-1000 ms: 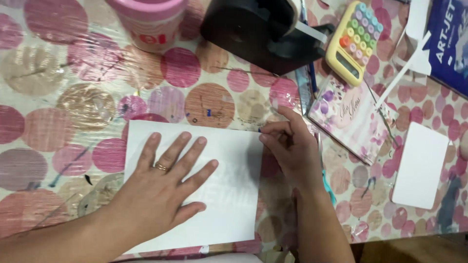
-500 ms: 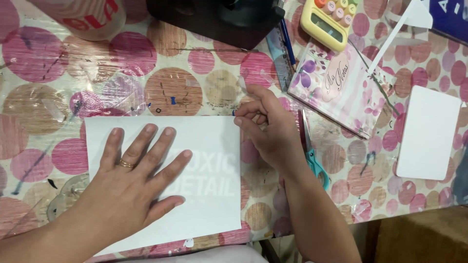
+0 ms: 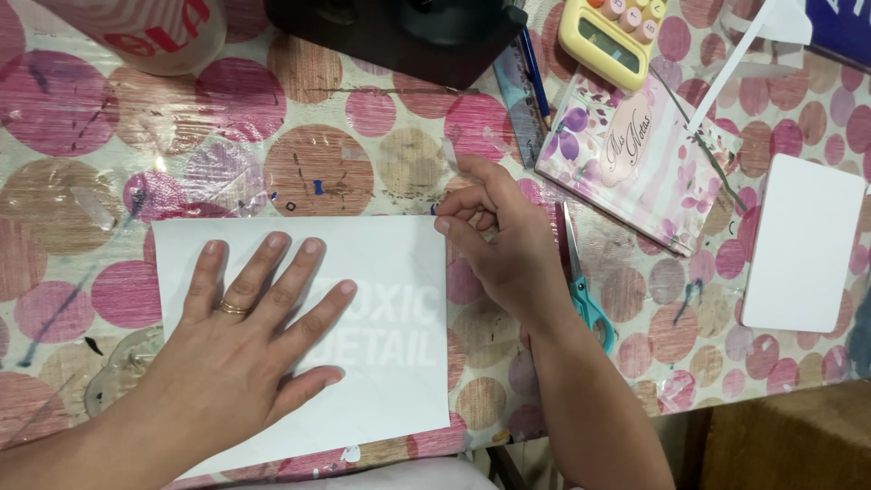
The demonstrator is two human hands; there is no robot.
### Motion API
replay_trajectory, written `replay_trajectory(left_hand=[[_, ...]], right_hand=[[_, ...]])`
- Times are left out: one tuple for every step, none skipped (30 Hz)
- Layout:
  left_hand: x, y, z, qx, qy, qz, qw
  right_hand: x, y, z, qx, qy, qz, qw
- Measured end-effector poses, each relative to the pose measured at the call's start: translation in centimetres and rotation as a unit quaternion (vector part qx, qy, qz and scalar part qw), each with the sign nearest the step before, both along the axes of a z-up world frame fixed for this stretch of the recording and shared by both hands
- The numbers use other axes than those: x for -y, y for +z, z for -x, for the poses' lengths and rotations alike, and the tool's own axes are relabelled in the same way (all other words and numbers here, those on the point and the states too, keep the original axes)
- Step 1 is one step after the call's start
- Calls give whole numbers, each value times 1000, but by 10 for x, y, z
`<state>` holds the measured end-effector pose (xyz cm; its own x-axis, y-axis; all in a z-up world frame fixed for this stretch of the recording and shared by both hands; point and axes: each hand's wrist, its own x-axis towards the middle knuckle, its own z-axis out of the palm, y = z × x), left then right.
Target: Cutting, weeding, and heat-pressing a vinyl design onto a substrate
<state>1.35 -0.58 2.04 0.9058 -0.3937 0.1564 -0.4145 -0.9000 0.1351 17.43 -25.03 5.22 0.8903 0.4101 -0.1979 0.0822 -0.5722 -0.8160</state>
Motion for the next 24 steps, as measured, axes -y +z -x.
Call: replay_trajectory(left_hand=[[0,0,0,0,0,0,1000],[0,0,0,1,0,0,1000],[0,0,0,2,1,0,1000],[0,0,-1,1,1,0,1000],[0,0,-1,1,0,2,1000],[0,0,0,0,0,4,1000],[0,0,0,-1,1,3,1000],[0,1,0,-1,-1,7,1000],[0,1,-1,-1,-2,10,1000],[0,0,0,-1,-2,10,1000],[1,0,0,-3,-1,6,1000],[0,-1,0,-4,1,1,1000],[0,-1,0,-3,0,1,1000],[0,-1,0,-2,0,1,1000],[0,-1,0,-1,0,1,1000],[0,-1,0,-1,0,1,1000],[0,0,0,-4,1,3,1000],[0,0,-1,-5,2,5,1000],[0,-1,0,-5,2,5,1000],[0,-1,0,-4,1,7,1000],[0,-2,0,-3,0,9,1000],[1,-1,0,-3,0,9,1000],[1,-1,0,-3,0,8,1000],[1,0,0,-4,1,6,1000]], right_hand=[[0,1,0,0,0,0,1000],[0,1,0,-6,-2,2,1000],[-1,2,-1,-11,-4,3,1000],[-1,2,-1,-11,-4,3,1000],[-1,1,-1,-8,-5,3,1000],[-1,0,-1,-6,-6,2,1000],[0,0,-1,-6,-5,2,1000],[0,-1,-1,-1,-1,3,1000],[1,-1,-1,4,2,4,1000],[1,-1,-1,4,2,4,1000],[1,-1,-1,9,5,3,1000],[1,-1,-1,14,8,2,1000],[1,0,-1,14,8,2,1000],[1,0,-1,17,10,7,1000],[1,0,-1,19,12,12,1000],[1,0,-1,18,12,12,1000],[1,0,-1,18,11,11,1000],[0,0,-1,19,10,10,1000],[0,-1,-1,20,10,10,1000],[0,0,-1,17,8,17,1000],[1,0,-2,14,6,24,1000],[0,0,-2,14,6,24,1000],[0,0,-2,16,6,25,1000],[0,0,-2,18,6,26,999]])
